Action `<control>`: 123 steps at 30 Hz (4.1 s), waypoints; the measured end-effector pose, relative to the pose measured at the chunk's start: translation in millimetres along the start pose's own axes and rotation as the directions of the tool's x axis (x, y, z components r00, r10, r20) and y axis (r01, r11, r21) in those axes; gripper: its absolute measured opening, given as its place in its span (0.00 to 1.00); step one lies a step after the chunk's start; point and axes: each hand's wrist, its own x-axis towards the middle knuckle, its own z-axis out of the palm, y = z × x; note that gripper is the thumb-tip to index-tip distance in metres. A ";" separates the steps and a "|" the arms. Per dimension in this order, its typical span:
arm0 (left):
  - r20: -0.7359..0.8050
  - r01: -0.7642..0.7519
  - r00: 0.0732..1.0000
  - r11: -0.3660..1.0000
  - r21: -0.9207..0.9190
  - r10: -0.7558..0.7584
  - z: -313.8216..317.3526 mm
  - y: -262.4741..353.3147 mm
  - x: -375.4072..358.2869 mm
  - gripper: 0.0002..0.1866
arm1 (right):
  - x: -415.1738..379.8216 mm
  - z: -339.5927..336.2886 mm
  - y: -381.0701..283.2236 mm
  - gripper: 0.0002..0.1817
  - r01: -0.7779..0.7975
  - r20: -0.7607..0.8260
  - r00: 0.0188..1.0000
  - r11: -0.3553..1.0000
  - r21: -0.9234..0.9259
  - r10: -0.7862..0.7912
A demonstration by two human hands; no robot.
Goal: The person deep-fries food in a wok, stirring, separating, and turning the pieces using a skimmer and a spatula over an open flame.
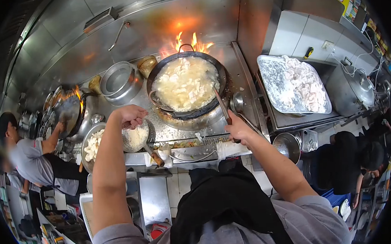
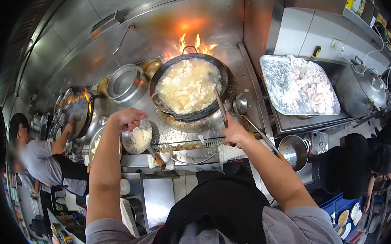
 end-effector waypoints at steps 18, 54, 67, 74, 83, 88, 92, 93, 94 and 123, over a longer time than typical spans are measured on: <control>-0.049 -0.380 0.895 0.702 -0.602 0.443 81.4 -57.7 92.3 0.11 | -21.5 46.7 -24.6 0.45 -0.068 0.106 0.994 0.937 0.341 0.034; -0.437 -0.631 0.776 0.565 -0.532 0.455 151.4 -32.8 52.2 0.15 | -44.2 -34.7 14.2 0.45 0.177 -0.119 0.941 0.759 -0.626 -0.317; -0.534 -0.661 0.749 0.501 -0.559 0.392 155.0 -30.4 35.4 0.18 | -18.3 -81.5 77.2 0.46 0.339 -0.020 0.936 0.918 -0.206 -0.351; -0.678 -0.701 0.674 0.545 -0.461 0.294 130.9 -105.6 -26.0 0.22 | 0.1 -92.5 95.8 0.46 0.466 -0.034 0.862 0.817 -0.341 -0.506; -0.945 -0.051 0.302 0.992 0.115 0.126 126.3 -210.2 10.3 0.29 | 74.6 -4.6 46.9 0.48 0.183 -0.118 0.879 0.554 -0.812 -0.463; -0.854 0.267 0.478 0.960 -0.082 -0.206 146.7 -292.1 83.9 0.32 | 94.3 14.1 63.5 0.46 0.336 0.010 0.910 0.721 -0.605 -0.415; -0.879 0.171 0.447 0.980 -0.100 -0.168 156.2 -264.5 47.7 0.33 | 46.3 -56.7 106.7 0.41 0.552 0.002 0.831 0.824 -0.132 -0.556; -0.889 0.114 0.428 0.986 -0.124 -0.162 153.2 -258.9 38.1 0.33 | 55.9 -97.8 165.5 0.41 0.593 -0.035 0.785 0.767 -0.244 -0.618; -0.898 0.059 0.411 0.988 -0.146 -0.157 150.8 -255.7 31.7 0.32 | 8.2 -112.4 165.9 0.41 0.371 -0.053 0.923 0.919 -0.135 -0.381; -0.776 -0.822 0.510 0.476 -0.312 0.372 166.9 -115.4 -21.2 0.27 | -68.8 -108.4 286.3 0.11 -0.040 0.167 0.986 0.922 0.386 -0.027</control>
